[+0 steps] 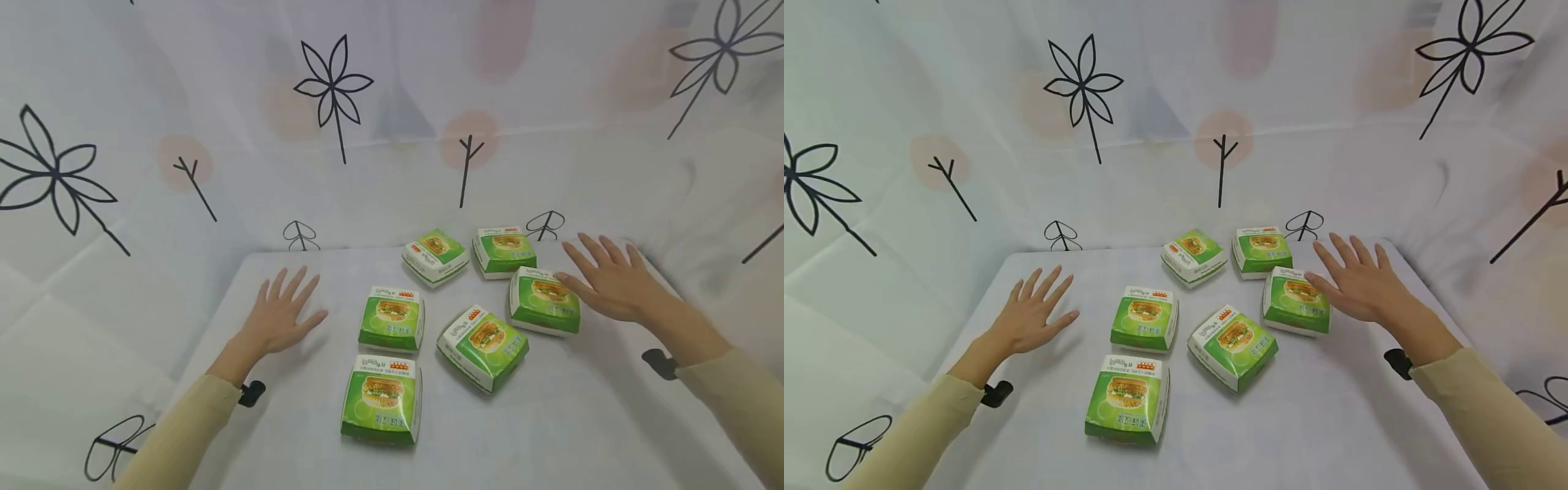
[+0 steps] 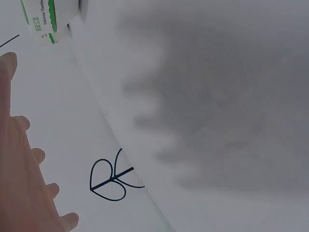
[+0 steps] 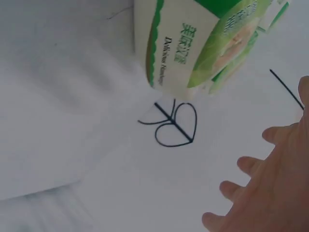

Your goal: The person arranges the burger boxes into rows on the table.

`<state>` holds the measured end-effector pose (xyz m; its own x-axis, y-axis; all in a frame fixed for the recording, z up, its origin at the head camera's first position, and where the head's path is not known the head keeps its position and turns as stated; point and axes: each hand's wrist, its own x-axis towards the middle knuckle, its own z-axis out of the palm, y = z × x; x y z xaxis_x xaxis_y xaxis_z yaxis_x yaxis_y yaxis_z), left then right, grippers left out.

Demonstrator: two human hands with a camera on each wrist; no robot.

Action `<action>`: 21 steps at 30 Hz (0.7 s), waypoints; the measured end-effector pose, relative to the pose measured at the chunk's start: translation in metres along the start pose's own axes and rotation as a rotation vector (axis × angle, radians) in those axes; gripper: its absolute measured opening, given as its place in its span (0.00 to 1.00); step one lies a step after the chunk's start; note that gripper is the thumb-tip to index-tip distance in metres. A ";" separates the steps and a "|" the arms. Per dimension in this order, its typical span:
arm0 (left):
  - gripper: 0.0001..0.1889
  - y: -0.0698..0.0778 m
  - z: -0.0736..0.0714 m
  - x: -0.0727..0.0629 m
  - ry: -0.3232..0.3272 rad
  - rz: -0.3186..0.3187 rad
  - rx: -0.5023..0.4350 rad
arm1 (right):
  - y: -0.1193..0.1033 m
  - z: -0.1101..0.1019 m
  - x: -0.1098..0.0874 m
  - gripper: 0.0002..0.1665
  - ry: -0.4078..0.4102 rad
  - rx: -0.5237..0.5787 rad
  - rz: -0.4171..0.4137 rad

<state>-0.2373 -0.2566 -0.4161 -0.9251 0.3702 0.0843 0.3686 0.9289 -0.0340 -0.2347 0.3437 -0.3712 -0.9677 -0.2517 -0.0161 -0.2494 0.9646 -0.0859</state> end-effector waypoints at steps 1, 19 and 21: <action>0.43 0.003 0.000 0.000 0.000 0.000 -0.015 | -0.003 -0.001 0.001 0.48 -0.003 0.006 -0.007; 0.43 0.043 0.000 0.008 -0.006 0.009 -0.194 | -0.075 -0.004 0.016 0.48 0.001 0.087 -0.172; 0.43 0.046 0.000 0.008 -0.012 0.014 -0.230 | -0.082 -0.003 0.016 0.47 -0.009 0.092 -0.188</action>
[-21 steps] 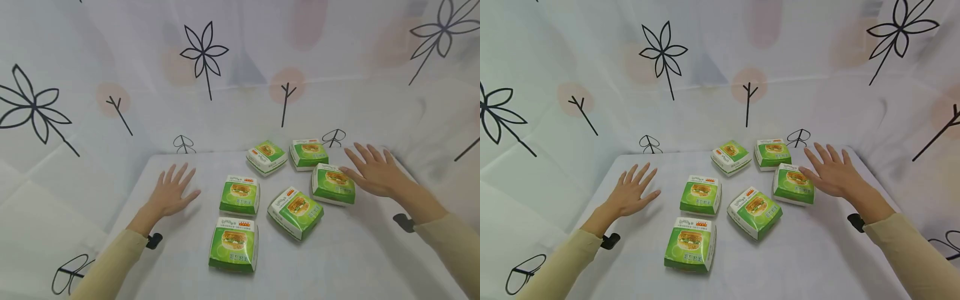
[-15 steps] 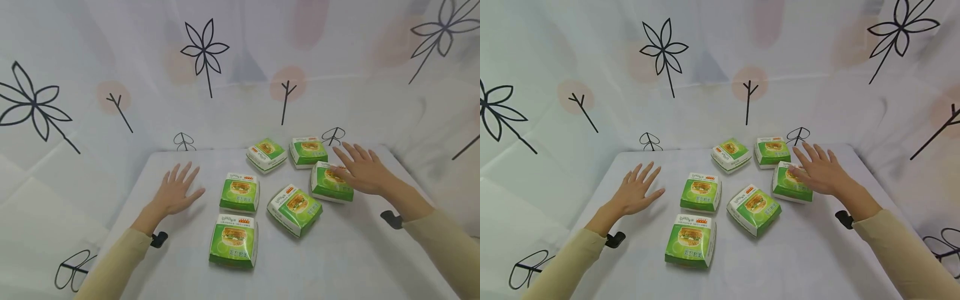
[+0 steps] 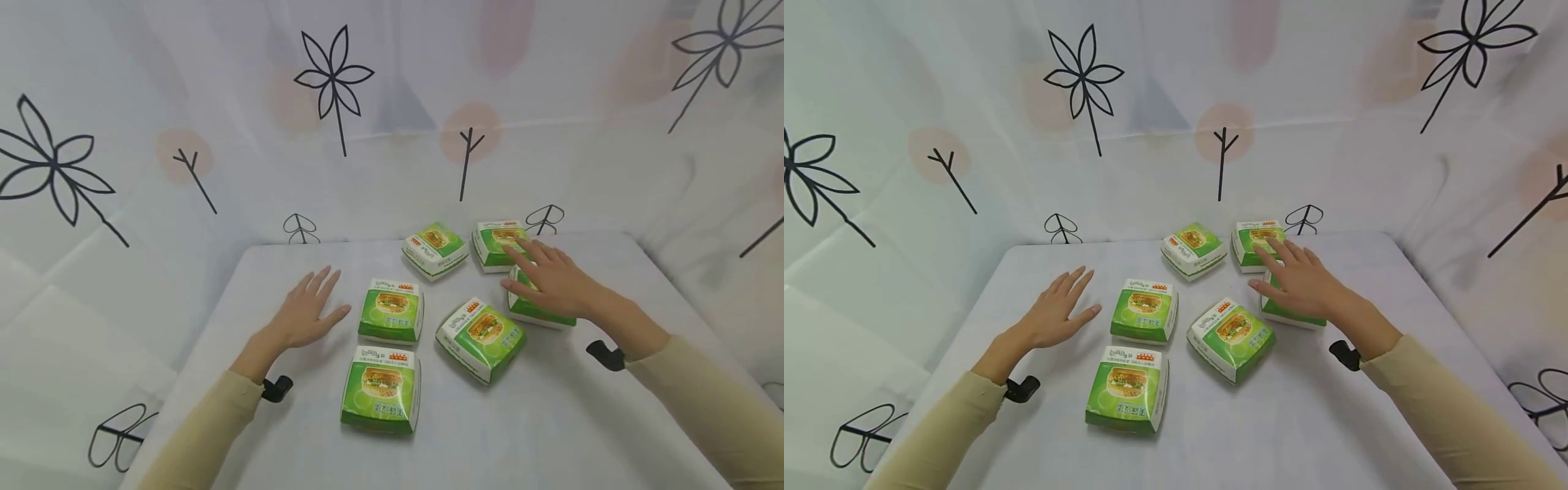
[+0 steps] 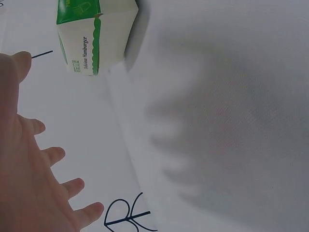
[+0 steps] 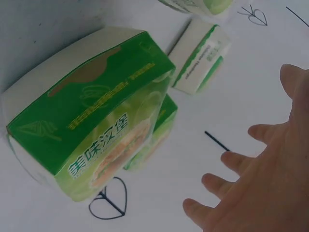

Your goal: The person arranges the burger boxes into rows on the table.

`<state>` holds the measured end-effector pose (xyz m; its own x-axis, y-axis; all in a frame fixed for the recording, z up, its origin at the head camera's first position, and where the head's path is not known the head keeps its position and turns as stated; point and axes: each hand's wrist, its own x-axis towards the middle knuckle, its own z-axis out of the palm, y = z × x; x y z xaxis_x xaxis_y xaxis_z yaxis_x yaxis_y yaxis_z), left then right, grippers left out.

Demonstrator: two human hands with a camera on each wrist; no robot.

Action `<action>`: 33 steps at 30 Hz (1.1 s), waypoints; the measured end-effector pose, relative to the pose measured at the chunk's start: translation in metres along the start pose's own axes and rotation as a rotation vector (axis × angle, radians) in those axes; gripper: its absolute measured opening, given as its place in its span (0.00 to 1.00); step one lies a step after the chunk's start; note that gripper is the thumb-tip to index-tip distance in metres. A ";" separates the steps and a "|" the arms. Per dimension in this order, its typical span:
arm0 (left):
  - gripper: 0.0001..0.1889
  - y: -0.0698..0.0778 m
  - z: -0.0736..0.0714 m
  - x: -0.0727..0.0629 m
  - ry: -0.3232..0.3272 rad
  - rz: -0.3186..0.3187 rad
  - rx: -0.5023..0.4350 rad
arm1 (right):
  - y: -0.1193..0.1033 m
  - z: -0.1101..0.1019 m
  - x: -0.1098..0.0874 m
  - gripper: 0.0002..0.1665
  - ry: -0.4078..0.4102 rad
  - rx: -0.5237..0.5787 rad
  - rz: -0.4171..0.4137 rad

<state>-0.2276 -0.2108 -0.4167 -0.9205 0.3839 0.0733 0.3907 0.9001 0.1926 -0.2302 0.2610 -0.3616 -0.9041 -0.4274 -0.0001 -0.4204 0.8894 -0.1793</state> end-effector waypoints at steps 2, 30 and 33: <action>0.43 0.002 0.001 0.000 -0.009 0.003 -0.027 | -0.005 0.002 0.003 0.47 -0.008 0.011 -0.008; 0.48 0.008 0.018 0.007 -0.116 -0.049 -0.419 | -0.049 0.003 0.035 0.51 -0.147 0.312 -0.036; 0.47 0.009 0.019 0.009 -0.120 -0.049 -0.480 | -0.054 0.005 0.039 0.50 -0.147 0.321 -0.041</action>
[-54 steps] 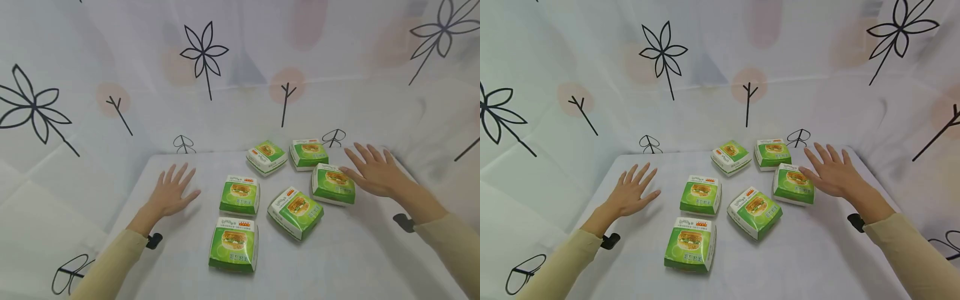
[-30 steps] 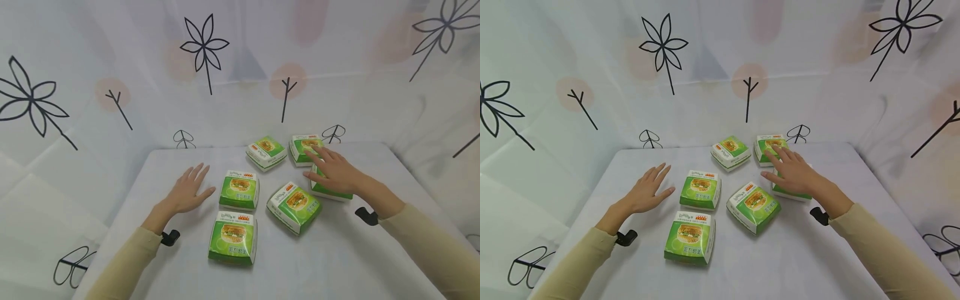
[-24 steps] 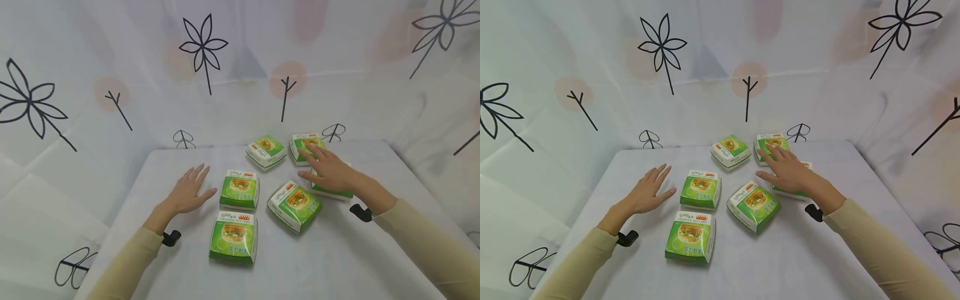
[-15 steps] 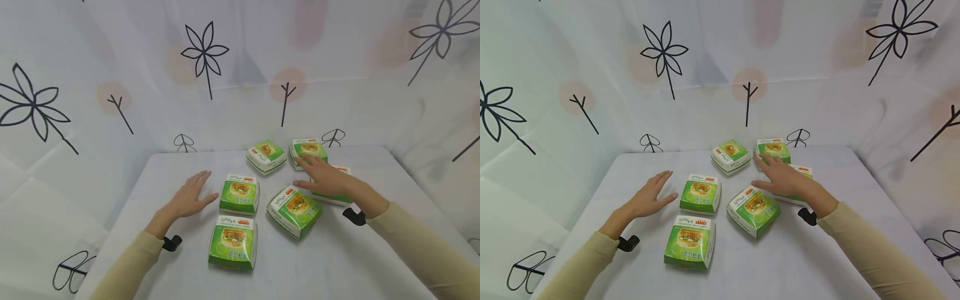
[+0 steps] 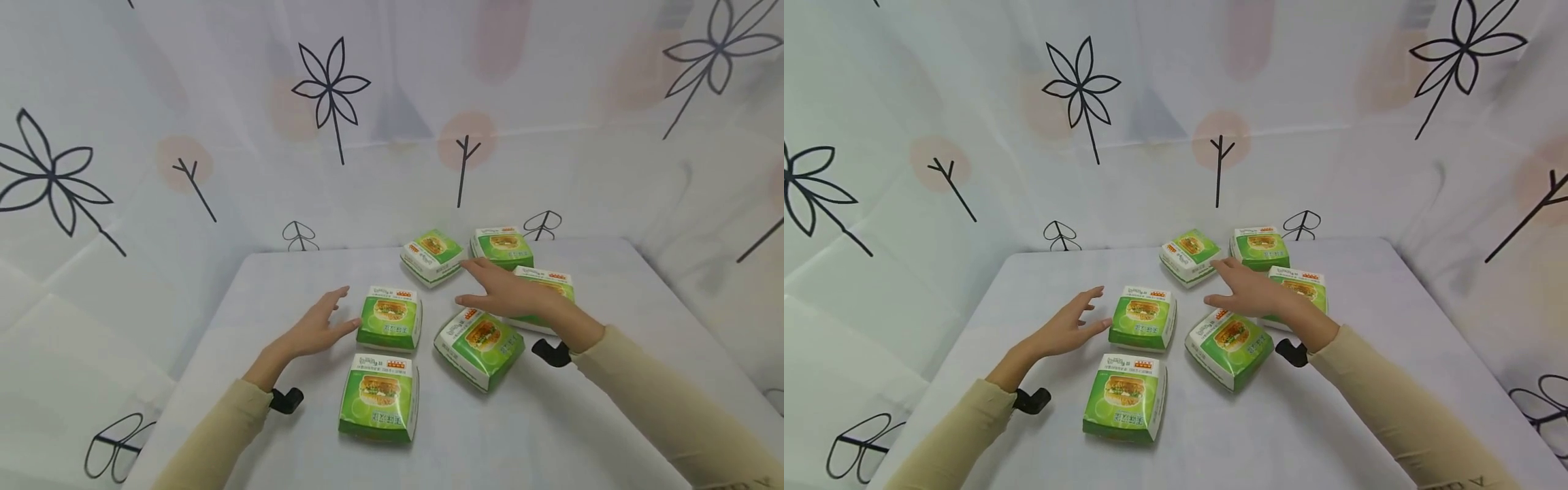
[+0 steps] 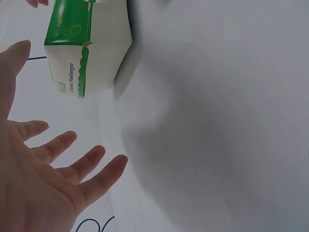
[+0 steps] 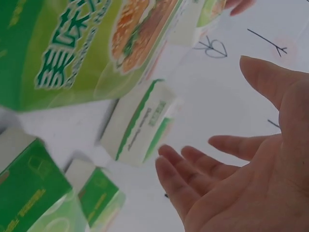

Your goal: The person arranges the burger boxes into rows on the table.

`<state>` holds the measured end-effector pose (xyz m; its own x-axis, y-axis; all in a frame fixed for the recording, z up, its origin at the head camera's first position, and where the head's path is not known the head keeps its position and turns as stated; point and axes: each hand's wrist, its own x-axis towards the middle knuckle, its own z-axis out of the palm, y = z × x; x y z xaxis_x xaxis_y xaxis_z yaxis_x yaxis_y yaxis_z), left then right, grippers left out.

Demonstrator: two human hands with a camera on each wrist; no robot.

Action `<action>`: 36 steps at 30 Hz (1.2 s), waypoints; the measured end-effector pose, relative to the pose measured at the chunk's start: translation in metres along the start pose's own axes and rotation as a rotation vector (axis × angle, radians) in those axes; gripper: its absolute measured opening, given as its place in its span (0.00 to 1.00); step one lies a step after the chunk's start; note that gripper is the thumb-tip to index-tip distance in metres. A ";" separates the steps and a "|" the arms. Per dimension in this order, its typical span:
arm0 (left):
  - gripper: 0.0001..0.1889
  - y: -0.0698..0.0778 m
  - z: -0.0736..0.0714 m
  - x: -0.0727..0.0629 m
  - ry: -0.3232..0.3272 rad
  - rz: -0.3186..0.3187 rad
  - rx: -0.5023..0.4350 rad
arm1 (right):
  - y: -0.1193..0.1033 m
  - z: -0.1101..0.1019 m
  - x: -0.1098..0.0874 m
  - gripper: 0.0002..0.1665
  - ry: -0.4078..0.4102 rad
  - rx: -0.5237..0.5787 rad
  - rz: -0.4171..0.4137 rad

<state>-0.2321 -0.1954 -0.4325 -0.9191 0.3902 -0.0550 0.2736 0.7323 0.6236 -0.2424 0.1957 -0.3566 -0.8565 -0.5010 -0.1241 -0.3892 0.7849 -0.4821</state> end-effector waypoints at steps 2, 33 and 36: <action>0.46 0.001 0.002 0.001 0.004 0.002 -0.022 | -0.004 0.002 0.003 0.50 0.002 0.009 -0.004; 0.36 0.008 0.018 0.017 -0.104 -0.197 -0.371 | -0.057 0.039 0.069 0.34 -0.262 -0.092 -0.066; 0.31 0.008 0.014 0.022 -0.100 -0.178 -0.366 | -0.059 0.042 0.071 0.29 -0.265 -0.101 -0.017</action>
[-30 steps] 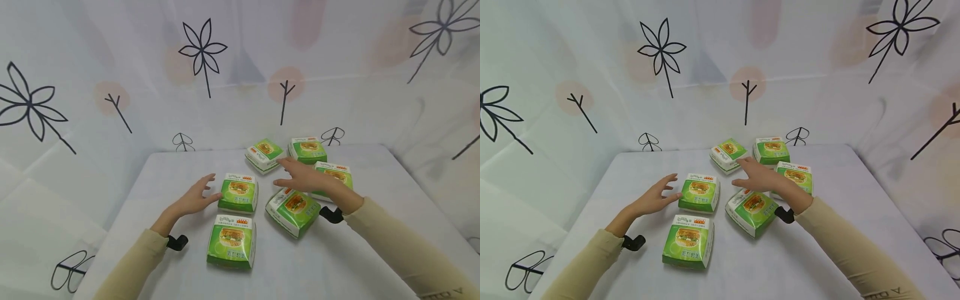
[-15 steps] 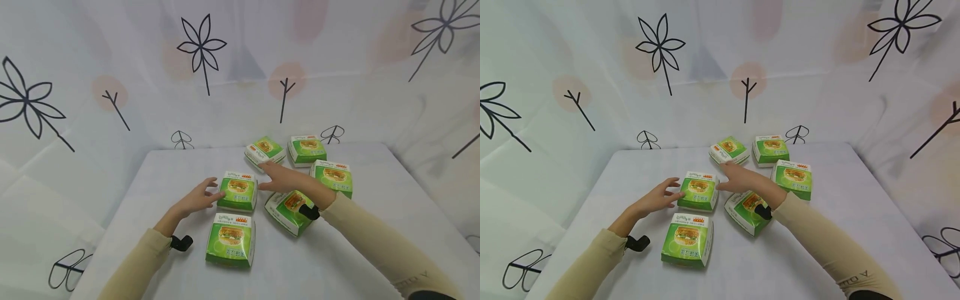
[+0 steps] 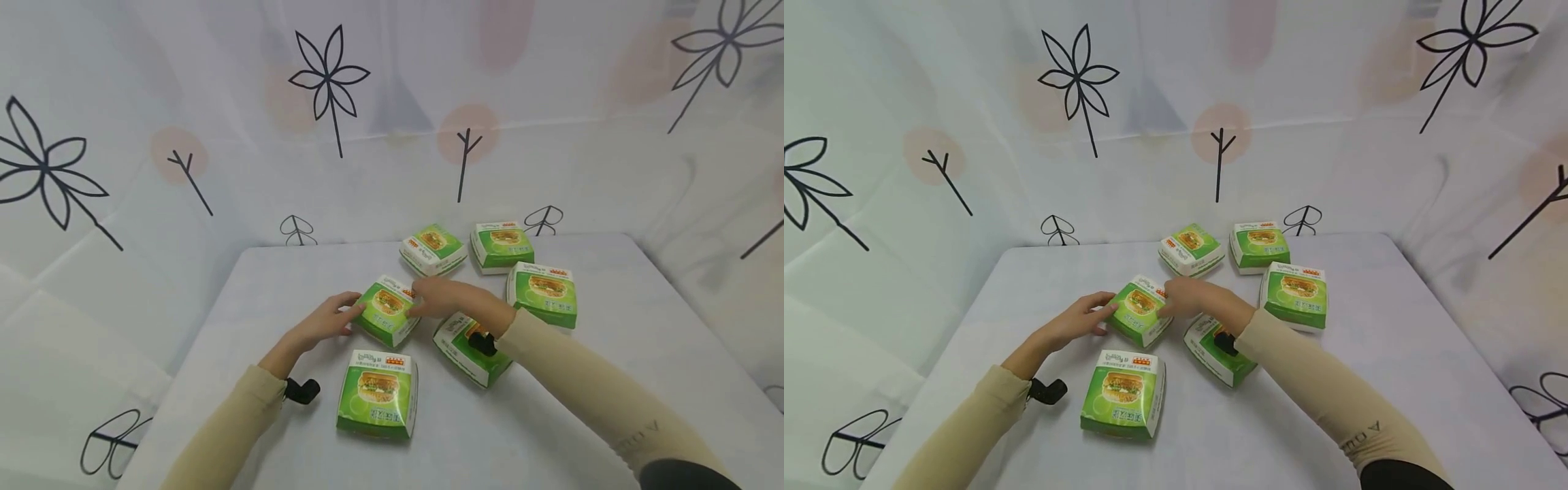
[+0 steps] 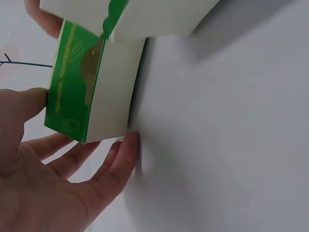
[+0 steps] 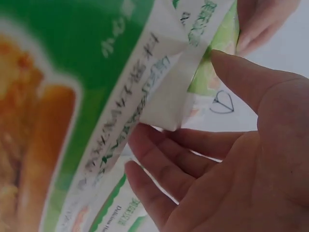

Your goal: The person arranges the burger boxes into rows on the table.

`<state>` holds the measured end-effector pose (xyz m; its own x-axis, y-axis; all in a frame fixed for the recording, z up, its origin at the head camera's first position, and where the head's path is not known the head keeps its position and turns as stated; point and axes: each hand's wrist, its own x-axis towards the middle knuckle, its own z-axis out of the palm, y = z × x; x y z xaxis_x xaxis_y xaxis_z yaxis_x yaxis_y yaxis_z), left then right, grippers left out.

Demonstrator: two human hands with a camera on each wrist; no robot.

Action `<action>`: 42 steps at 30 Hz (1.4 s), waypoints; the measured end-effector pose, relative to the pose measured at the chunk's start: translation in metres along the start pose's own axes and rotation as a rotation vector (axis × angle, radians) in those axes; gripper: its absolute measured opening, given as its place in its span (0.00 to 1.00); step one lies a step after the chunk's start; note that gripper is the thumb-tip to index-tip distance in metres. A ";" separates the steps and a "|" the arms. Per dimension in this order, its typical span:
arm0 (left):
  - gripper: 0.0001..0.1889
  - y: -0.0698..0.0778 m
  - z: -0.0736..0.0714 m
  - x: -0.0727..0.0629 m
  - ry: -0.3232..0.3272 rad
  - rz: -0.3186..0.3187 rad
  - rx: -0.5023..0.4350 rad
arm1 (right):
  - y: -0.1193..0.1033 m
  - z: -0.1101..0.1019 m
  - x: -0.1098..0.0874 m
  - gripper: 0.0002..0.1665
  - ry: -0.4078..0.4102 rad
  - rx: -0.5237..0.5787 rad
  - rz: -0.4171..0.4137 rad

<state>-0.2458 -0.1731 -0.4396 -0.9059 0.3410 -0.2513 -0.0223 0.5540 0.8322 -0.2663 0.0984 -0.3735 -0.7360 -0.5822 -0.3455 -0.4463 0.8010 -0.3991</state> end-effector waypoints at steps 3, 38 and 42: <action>0.29 0.001 -0.005 0.006 0.004 0.012 -0.001 | -0.001 0.004 0.003 0.27 -0.015 -0.001 0.054; 0.40 0.010 -0.009 0.008 0.024 -0.067 0.035 | -0.004 -0.014 -0.001 0.38 0.046 -0.015 0.053; 0.50 0.008 -0.005 0.003 -0.026 -0.127 0.042 | 0.000 -0.018 0.008 0.41 0.044 -0.019 0.018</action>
<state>-0.2506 -0.1711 -0.4312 -0.8858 0.2847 -0.3666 -0.1183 0.6252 0.7715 -0.2814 0.0966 -0.3611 -0.7653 -0.5613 -0.3149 -0.4420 0.8140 -0.3768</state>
